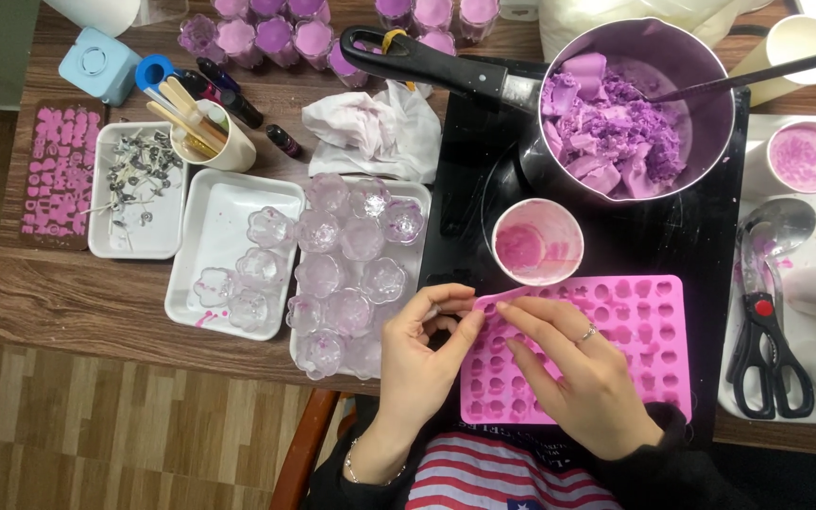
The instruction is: The person pinches small pieces of purple wax from a pot on a hot plate and presses them into the cavities of a pink silicone mold, working cavity by cavity to fill the mold. Finished purple candle containers and other filled molds sit on the table around the work area.
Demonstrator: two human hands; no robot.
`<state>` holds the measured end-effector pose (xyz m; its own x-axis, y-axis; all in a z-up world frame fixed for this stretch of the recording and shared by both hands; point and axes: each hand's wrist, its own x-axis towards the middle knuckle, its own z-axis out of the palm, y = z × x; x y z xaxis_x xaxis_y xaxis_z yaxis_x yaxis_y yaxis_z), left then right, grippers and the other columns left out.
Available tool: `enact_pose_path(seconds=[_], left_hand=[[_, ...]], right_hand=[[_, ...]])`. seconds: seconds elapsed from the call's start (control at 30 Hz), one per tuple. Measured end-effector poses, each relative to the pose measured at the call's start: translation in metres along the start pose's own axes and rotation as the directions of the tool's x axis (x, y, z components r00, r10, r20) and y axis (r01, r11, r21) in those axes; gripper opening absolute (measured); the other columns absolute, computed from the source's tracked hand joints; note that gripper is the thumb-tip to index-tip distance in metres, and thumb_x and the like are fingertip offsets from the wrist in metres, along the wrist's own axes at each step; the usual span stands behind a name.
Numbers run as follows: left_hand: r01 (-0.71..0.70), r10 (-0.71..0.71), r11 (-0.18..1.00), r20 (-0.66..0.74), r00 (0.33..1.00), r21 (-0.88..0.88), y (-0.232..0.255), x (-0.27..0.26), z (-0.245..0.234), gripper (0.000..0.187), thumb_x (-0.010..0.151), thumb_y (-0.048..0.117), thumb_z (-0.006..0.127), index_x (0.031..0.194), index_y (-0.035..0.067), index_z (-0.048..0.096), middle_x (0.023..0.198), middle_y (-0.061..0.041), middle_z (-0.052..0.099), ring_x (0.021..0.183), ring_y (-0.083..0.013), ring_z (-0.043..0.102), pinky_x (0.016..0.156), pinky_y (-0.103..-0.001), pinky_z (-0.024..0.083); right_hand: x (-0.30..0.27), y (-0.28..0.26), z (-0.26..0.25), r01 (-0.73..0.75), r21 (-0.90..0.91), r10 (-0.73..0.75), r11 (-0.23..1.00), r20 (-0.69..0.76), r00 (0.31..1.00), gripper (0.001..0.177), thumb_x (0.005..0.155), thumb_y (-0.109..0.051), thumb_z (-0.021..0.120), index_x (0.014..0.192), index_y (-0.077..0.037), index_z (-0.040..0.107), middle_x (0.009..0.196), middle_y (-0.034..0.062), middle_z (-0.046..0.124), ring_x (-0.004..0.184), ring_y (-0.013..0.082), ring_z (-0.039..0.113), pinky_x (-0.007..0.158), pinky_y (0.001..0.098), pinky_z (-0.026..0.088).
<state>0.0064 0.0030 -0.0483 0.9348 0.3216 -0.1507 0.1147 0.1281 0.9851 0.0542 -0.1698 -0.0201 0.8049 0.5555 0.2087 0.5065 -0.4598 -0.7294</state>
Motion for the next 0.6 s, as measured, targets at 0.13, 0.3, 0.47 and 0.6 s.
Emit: enact_pose_path(seconds=[0.13, 0.3, 0.47, 0.6], left_hand=[[0.049, -0.049, 0.999, -0.015, 0.999, -0.001, -0.002, -0.003, 0.001, 0.027, 0.090, 0.007, 0.077, 0.115, -0.001, 0.071, 0.100, -0.004, 0.078, 0.077, -0.0050, 0.063, 0.072, -0.020, 0.054], [0.011, -0.012, 1.000, -0.039, 0.999, -0.013, -0.012, -0.006, 0.002, 0.028, 0.090, 0.008, 0.079, 0.116, 0.000, 0.071, 0.096, -0.005, 0.078, 0.076, -0.0047, 0.061, 0.072, -0.020, 0.051], [0.003, -0.005, 0.999, -0.048, 0.999, -0.046, -0.014, -0.007, 0.003, 0.027, 0.089, 0.005, 0.080, 0.114, 0.001, 0.071, 0.094, -0.004, 0.078, 0.081, -0.0052, 0.066, 0.075, -0.020, 0.054], [0.002, -0.006, 0.995, -0.042, 0.999, -0.100, -0.018, -0.009, 0.004, 0.027, 0.090, 0.003, 0.079, 0.115, 0.001, 0.069, 0.093, -0.004, 0.077, 0.085, -0.0066, 0.068, 0.079, -0.021, 0.056]], right_hand=[[0.002, -0.003, 0.002, 0.003, -0.024, -0.003, 1.000, -0.024, 1.000, 0.038, 0.087, -0.002, 0.072, 0.125, -0.003, 0.069, 0.117, 0.0101, 0.068, 0.094, 0.0186, 0.073, 0.075, 0.0264, 0.063], [-0.001, -0.001, 0.007, 0.007, -0.027, -0.009, 1.000, -0.073, 0.997, 0.038, 0.086, -0.002, 0.074, 0.124, -0.003, 0.069, 0.117, 0.0100, 0.067, 0.095, 0.0189, 0.073, 0.075, 0.0259, 0.064], [-0.001, -0.003, 0.008, 0.028, -0.035, -0.031, 0.999, -0.092, 0.995, 0.037, 0.086, -0.001, 0.074, 0.123, -0.003, 0.070, 0.115, 0.0098, 0.067, 0.096, 0.0194, 0.072, 0.074, 0.0256, 0.063], [-0.001, -0.003, 0.009, 0.045, -0.040, -0.049, 0.998, -0.114, 0.992, 0.036, 0.086, -0.002, 0.076, 0.122, -0.002, 0.071, 0.114, 0.0100, 0.068, 0.095, 0.0183, 0.072, 0.076, 0.0258, 0.063]])
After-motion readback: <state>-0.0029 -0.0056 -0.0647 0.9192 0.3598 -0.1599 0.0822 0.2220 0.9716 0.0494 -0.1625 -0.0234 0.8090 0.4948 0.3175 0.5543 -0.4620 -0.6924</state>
